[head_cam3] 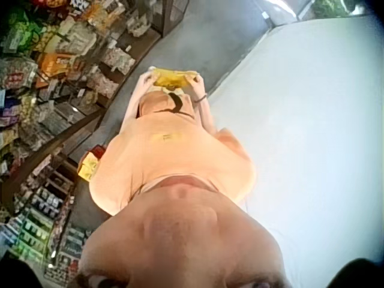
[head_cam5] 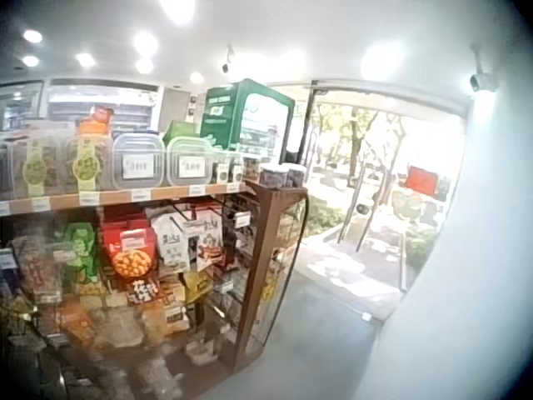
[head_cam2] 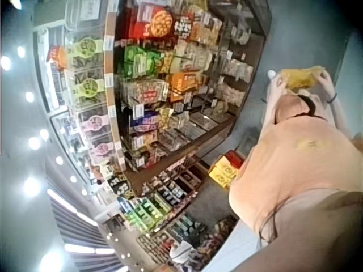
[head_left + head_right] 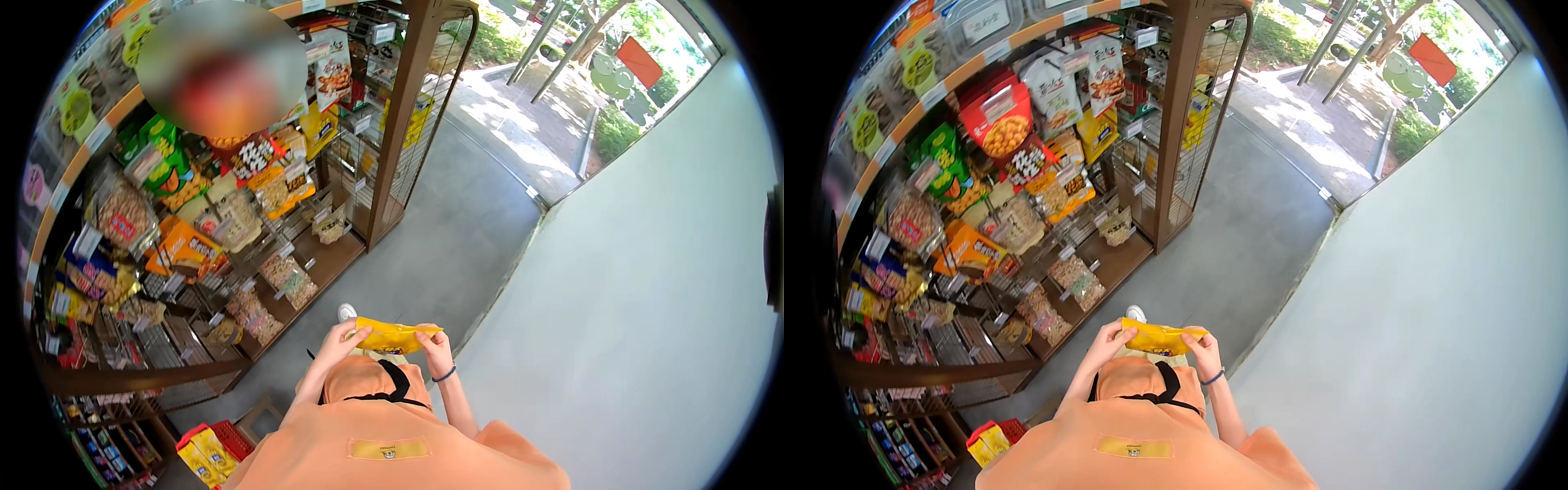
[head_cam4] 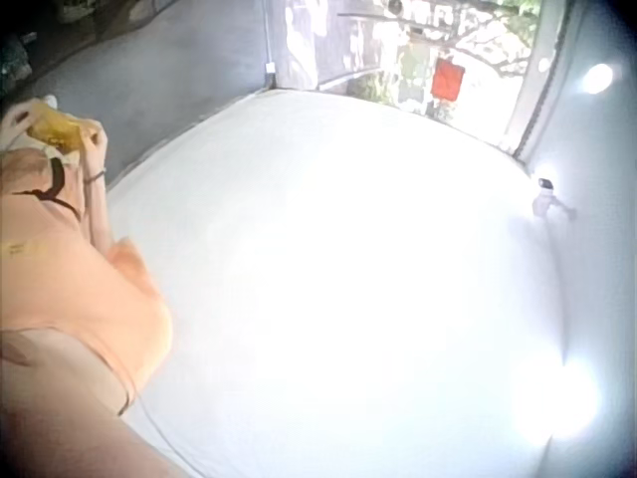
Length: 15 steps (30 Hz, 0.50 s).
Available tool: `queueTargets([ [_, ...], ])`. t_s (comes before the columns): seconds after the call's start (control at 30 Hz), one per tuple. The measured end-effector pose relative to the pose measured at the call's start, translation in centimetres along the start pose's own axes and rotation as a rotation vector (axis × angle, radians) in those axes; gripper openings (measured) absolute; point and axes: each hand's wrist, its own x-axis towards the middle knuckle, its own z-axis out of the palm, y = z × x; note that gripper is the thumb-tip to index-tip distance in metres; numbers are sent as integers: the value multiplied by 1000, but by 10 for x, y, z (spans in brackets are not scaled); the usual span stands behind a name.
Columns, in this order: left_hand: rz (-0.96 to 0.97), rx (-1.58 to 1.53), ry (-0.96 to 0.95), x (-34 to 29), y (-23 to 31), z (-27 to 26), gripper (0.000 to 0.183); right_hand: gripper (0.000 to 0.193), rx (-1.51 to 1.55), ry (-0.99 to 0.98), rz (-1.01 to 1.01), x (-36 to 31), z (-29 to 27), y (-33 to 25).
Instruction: The person restocks a shelf by taking snack bags from a red basket and hanging them onto display hooks by hand, then straightens the remaining snack bags inside the basket.
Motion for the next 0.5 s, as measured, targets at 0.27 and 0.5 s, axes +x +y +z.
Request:
queueTargets([
  [0.27,9,-91,-54,83,34,-47,21,15,-1,-172,36,99,41,-33],
  [0.5,-17,-59,18,134,51,-87,19,13,-121,-271,114,175,79,-43],
])
